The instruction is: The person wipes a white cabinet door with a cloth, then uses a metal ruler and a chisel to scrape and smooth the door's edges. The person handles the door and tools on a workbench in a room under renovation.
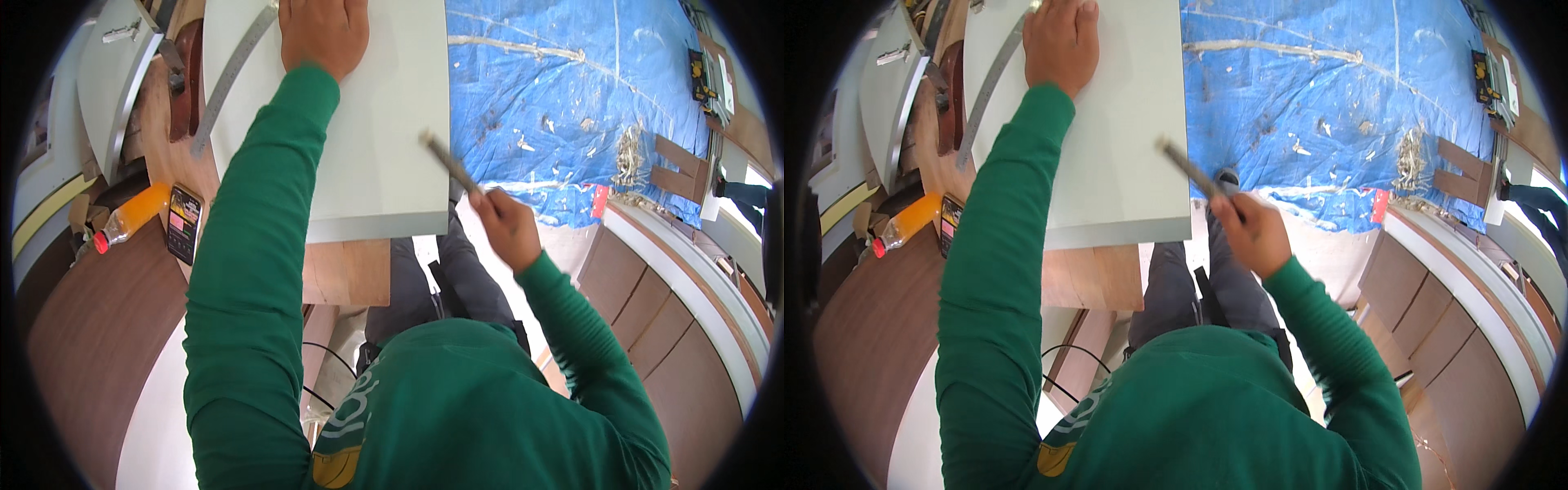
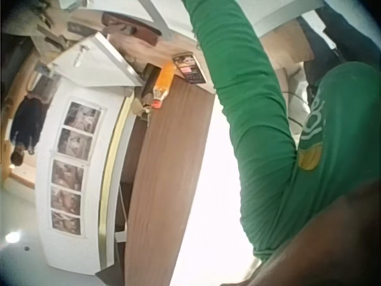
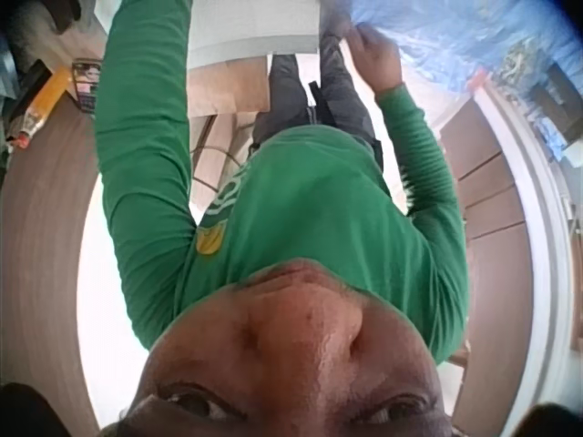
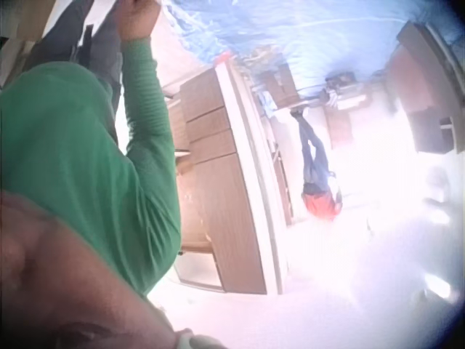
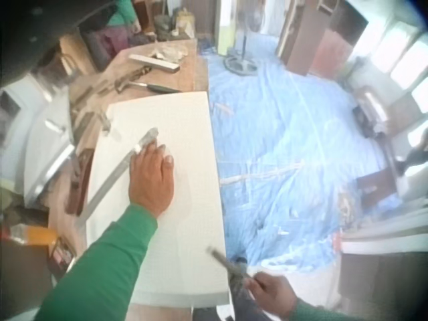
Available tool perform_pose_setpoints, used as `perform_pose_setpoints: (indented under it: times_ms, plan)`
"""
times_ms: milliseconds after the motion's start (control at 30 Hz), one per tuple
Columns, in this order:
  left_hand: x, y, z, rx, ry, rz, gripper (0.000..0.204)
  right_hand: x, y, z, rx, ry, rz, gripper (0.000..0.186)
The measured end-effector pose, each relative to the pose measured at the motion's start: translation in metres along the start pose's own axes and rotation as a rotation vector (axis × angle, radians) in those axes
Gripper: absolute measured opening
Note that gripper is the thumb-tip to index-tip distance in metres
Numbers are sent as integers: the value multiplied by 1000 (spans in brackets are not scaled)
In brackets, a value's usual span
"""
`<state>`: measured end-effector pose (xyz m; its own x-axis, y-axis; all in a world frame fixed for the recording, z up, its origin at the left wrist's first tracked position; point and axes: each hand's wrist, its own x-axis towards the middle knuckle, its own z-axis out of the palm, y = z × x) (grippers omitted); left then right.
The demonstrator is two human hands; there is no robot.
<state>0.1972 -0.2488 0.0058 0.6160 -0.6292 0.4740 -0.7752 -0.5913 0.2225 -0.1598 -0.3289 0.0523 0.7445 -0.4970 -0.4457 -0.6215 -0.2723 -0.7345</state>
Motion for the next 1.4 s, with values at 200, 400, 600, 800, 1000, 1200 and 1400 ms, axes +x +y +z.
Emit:
perform_pose_setpoints:
  times_ms: [200,400,600,800,1000,1200,1400]
  plan:
    - [5,2,1,-72,43,-10,42,162,-59,-22,-26,97,-9,58]
    - [4,1,-4,-70,-4,-50,44,14,-7,-13,-69,-57,3,43]
    - [10,12,-3,-13,-25,-14,47,106,-44,-18,-95,63,-4,53]
    - [5,2,-6,-3,-44,-20,48,16,-11,-5,6,-25,0,48]
    - [12,10,-8,-47,-129,-57,50,133,-57,-19,100,7,36,49]
    - [4,-1,-1,-119,-83,-92,53,-19,-3,-14,-64,-181,129,39]
    - [10,9,-7,-78,-118,-69,50,-8,-13,-21,205,-59,137,36]
